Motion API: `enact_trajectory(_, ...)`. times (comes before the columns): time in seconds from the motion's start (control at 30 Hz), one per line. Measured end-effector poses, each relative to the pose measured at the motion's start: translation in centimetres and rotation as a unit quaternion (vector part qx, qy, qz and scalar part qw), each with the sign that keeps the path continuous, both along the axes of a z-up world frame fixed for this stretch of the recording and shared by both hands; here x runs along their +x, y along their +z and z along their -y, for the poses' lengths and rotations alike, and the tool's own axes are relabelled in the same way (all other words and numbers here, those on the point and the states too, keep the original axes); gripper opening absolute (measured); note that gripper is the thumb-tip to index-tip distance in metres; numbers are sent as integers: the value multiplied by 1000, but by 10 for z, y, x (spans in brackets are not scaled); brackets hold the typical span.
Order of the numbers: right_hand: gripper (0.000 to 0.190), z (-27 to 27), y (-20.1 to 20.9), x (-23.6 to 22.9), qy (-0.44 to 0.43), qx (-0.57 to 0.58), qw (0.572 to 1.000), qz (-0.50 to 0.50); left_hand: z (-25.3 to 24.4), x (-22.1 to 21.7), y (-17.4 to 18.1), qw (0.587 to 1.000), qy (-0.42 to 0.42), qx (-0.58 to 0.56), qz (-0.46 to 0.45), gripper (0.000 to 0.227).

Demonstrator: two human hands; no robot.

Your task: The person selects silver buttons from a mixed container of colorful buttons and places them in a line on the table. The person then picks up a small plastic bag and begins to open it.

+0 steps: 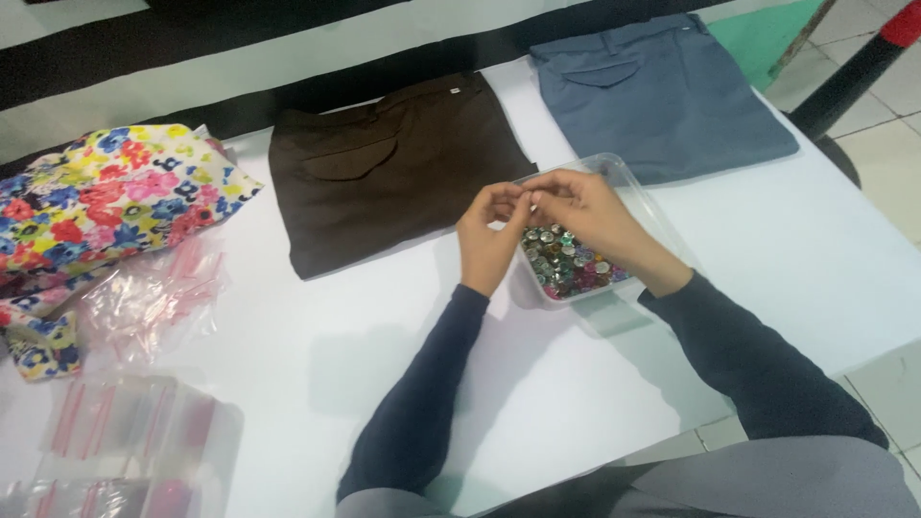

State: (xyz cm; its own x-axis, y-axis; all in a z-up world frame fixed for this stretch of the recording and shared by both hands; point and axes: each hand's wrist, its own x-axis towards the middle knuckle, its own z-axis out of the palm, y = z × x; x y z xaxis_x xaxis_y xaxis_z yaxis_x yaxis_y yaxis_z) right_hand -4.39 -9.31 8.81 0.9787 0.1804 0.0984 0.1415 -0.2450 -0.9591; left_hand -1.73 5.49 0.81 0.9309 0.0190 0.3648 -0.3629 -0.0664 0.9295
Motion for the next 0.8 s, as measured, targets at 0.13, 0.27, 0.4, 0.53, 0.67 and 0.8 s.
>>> enact_trajectory(0.13,32,-39,-14,-21,16,-28,999,16,-59,-16,-3,1000,-22,13,-16,20)
enact_trajectory(0.27,38,-84,-33,-45,61,-219,972,60,-117,-37,-15,990,-57,124,-17,17)
enact_trajectory(0.4,42,-120,-35,-64,120,-316,941,-2,-152,-59,-30,982,-87,148,-80,14)
enact_trajectory(0.53,41,-121,-90,-43,124,-277,953,1,-165,-54,-50,972,-65,212,-75,14)
enact_trajectory(0.67,15,-116,-102,-37,51,-374,911,165,-168,-48,-45,948,-91,303,-28,10)
enact_trajectory(0.8,19,-110,-111,-33,46,-384,906,173,-164,-46,-48,933,-83,351,-4,9)
